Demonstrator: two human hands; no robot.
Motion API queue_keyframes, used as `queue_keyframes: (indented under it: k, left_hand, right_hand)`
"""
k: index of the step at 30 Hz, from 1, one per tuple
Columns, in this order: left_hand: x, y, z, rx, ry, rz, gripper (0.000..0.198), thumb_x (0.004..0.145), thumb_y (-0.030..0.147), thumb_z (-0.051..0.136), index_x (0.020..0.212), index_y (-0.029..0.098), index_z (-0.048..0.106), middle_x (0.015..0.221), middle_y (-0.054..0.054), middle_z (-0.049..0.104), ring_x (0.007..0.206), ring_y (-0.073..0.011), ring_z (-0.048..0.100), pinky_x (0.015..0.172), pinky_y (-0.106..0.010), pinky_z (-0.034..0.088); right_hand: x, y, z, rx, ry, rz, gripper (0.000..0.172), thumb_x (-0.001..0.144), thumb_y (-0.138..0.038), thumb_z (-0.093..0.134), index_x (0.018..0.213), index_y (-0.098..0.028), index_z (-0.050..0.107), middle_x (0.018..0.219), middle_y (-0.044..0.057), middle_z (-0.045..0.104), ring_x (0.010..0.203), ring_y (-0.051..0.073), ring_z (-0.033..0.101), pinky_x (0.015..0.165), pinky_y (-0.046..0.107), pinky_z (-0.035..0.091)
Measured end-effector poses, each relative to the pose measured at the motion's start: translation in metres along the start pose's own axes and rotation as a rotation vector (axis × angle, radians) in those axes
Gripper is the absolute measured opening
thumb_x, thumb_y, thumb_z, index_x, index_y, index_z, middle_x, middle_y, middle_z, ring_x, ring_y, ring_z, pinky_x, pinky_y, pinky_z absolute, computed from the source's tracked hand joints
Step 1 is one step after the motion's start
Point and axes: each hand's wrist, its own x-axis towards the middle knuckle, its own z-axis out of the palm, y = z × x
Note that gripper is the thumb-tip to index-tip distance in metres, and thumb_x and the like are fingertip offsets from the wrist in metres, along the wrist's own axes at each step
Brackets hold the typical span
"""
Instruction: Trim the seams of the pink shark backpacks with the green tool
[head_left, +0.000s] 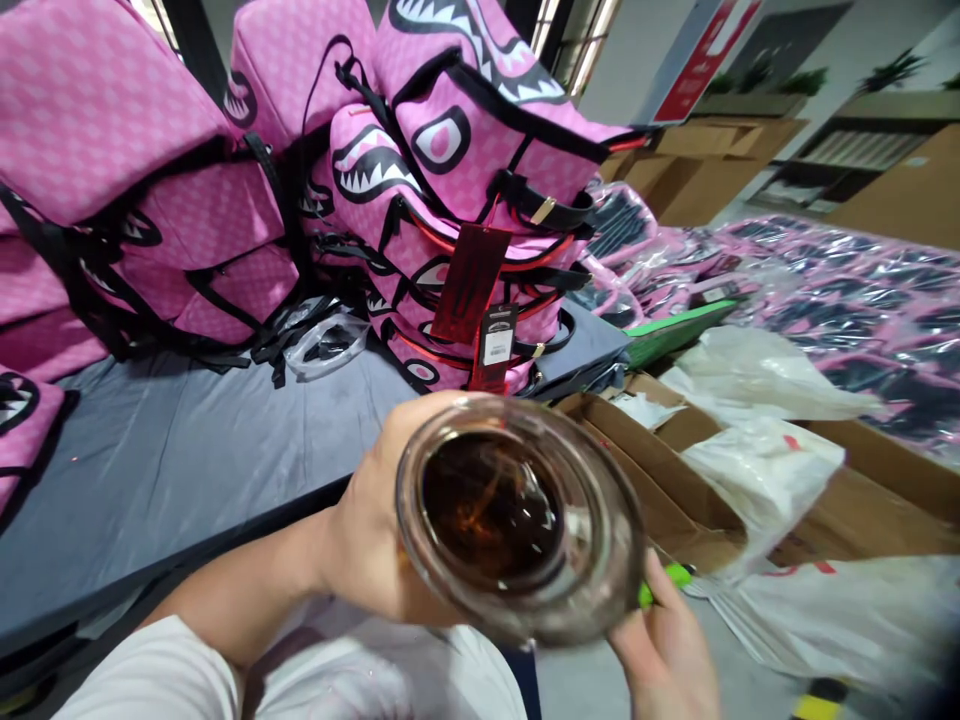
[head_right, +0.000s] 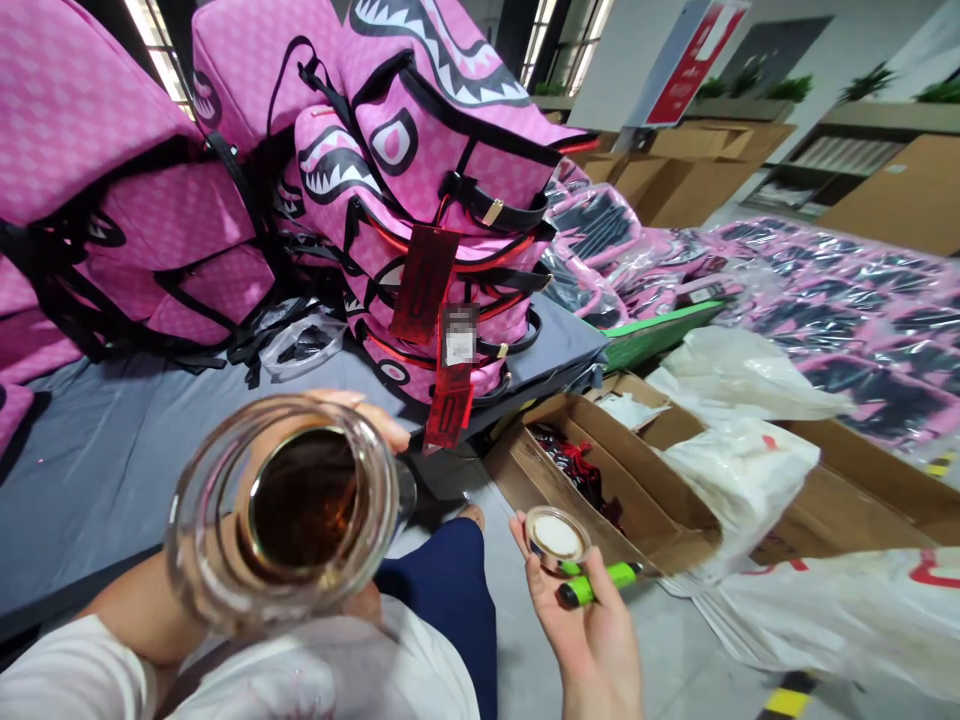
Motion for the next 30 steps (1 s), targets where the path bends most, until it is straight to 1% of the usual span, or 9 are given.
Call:
queue_keyframes:
  k: [2, 4, 9, 11, 15, 20, 23, 26, 30]
  left_hand:
    - [0.005, 0.003, 0.0, -0.027, 0.018, -0.031, 0.083, 0.065, 0.048, 0.086, 0.132, 0.023, 0.045, 0.126, -0.012, 0.061, 0.115, -0.0307, 0.062, 0.104, -0.052, 0.049]
    - [0.009, 0.005, -0.002, -0.056, 0.066, -0.121, 0.078, 0.065, 0.042, 0.087, 0.129, 0.023, 0.048, 0.124, -0.011, 0.061, 0.114, -0.0297, 0.062, 0.102, -0.05, 0.05]
    - [0.009, 0.001, -0.01, -0.288, 0.069, -0.328, 0.06, 0.067, 0.038, 0.086, 0.117, 0.021, 0.058, 0.099, -0.007, 0.07, 0.089, -0.0226, 0.069, 0.081, -0.037, 0.058]
    - [0.007, -0.004, -0.014, -0.33, 0.073, -0.364, 0.058, 0.067, 0.039, 0.085, 0.115, 0.019, 0.06, 0.098, -0.007, 0.071, 0.086, -0.0224, 0.07, 0.079, -0.035, 0.059]
    - [0.007, -0.012, -0.02, -0.373, 0.112, -0.337, 0.055, 0.067, 0.039, 0.083, 0.115, 0.018, 0.063, 0.105, -0.008, 0.071, 0.092, -0.0227, 0.07, 0.085, -0.036, 0.059]
    - [0.011, -0.01, -0.023, -0.339, 0.084, -0.27, 0.046, 0.068, 0.036, 0.081, 0.107, 0.017, 0.065, 0.101, -0.008, 0.072, 0.085, -0.0203, 0.071, 0.077, -0.031, 0.061]
    - [0.012, -0.008, -0.023, -0.319, 0.089, -0.279, 0.051, 0.068, 0.036, 0.082, 0.112, 0.017, 0.063, 0.095, -0.006, 0.072, 0.082, -0.0196, 0.071, 0.076, -0.03, 0.061]
    - [0.01, -0.007, -0.022, -0.273, 0.083, -0.286, 0.056, 0.067, 0.039, 0.082, 0.115, 0.016, 0.062, 0.101, -0.009, 0.071, 0.085, -0.0209, 0.071, 0.077, -0.032, 0.06]
    - [0.006, -0.008, -0.019, -0.105, 0.05, -0.147, 0.067, 0.063, 0.038, 0.087, 0.12, 0.018, 0.058, 0.11, -0.01, 0.067, 0.1, -0.0234, 0.067, 0.09, -0.037, 0.057]
  right_hand:
    - [-0.005, -0.002, 0.008, 0.054, 0.062, 0.03, 0.033, 0.095, -0.023, 0.044, 0.118, -0.015, 0.065, 0.115, 0.021, 0.071, 0.115, 0.028, 0.067, 0.063, 0.026, 0.063]
    - [-0.01, -0.003, 0.015, 0.076, 0.093, 0.039, 0.034, 0.096, -0.02, 0.039, 0.119, -0.012, 0.063, 0.115, 0.023, 0.07, 0.116, 0.029, 0.066, 0.061, 0.024, 0.062]
    - [-0.013, -0.002, 0.015, 0.078, 0.072, 0.016, 0.038, 0.095, -0.017, 0.039, 0.126, -0.008, 0.059, 0.123, 0.028, 0.064, 0.117, 0.033, 0.065, 0.061, 0.025, 0.062]
    - [-0.01, -0.001, 0.011, 0.086, 0.055, 0.006, 0.039, 0.094, -0.017, 0.04, 0.127, -0.008, 0.059, 0.127, 0.029, 0.062, 0.118, 0.034, 0.064, 0.062, 0.025, 0.063]
    - [-0.005, 0.001, 0.005, 0.101, 0.05, 0.017, 0.041, 0.091, -0.017, 0.046, 0.128, -0.008, 0.058, 0.129, 0.029, 0.061, 0.118, 0.035, 0.064, 0.061, 0.026, 0.063]
    - [-0.001, 0.001, 0.002, 0.095, 0.055, 0.019, 0.042, 0.085, -0.021, 0.056, 0.125, -0.009, 0.061, 0.131, 0.027, 0.06, 0.116, 0.035, 0.065, 0.06, 0.027, 0.064]
    - [0.0, 0.002, 0.001, 0.087, 0.046, 0.013, 0.042, 0.083, -0.022, 0.059, 0.124, -0.011, 0.062, 0.132, 0.025, 0.061, 0.117, 0.034, 0.065, 0.06, 0.027, 0.064]
    - [-0.001, 0.003, 0.002, 0.095, 0.039, 0.013, 0.042, 0.083, -0.019, 0.059, 0.124, -0.011, 0.061, 0.133, 0.027, 0.059, 0.119, 0.036, 0.063, 0.061, 0.028, 0.063]
    - [-0.001, 0.003, 0.002, 0.091, 0.053, 0.026, 0.043, 0.084, -0.019, 0.055, 0.126, -0.011, 0.06, 0.134, 0.028, 0.059, 0.12, 0.037, 0.062, 0.062, 0.028, 0.063]
